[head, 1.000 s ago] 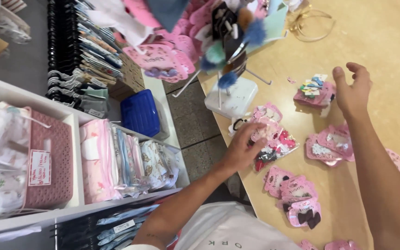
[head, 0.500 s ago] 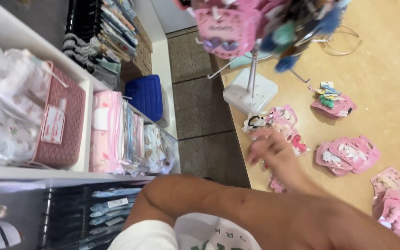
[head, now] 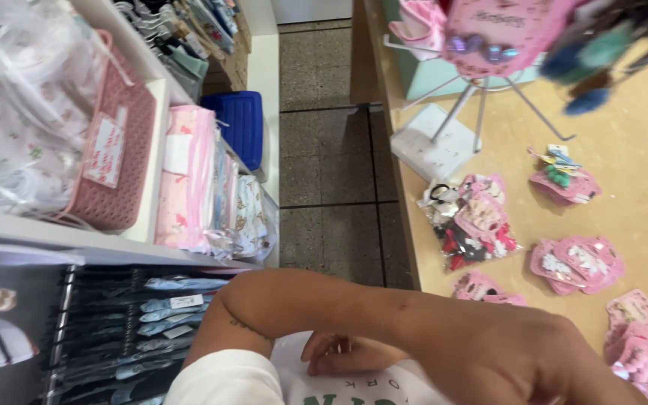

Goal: The person is organizing hair accessories by picking them up from a table and hanging them onto a display rack.

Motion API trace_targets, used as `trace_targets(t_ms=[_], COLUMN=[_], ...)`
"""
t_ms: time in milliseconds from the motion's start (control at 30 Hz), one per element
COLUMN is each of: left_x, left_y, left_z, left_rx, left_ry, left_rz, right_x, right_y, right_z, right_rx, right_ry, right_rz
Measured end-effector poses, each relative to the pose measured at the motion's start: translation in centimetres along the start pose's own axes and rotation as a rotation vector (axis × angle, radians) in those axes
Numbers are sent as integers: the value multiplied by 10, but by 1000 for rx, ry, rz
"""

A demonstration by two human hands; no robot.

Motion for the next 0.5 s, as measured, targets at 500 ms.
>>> trace_targets(t_ms=[500], left_x=[-236], left_y=[97], left_z=[51], left_rx=[-268], left_ry=[-558], left_rz=[-669], right_x=[87], right_y=[-59], right_z=[119], right_rx=[-134], right_ry=[404], right_rz=[257])
Point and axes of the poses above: each hand's wrist, its own y-axis away from the middle knuckle, its own z-axis out of the palm, x = y × z, the point moved 7 cm from there along -y, towards the middle knuckle, and after that the axes turned 4 degrees about y, right-handed, at the moved point
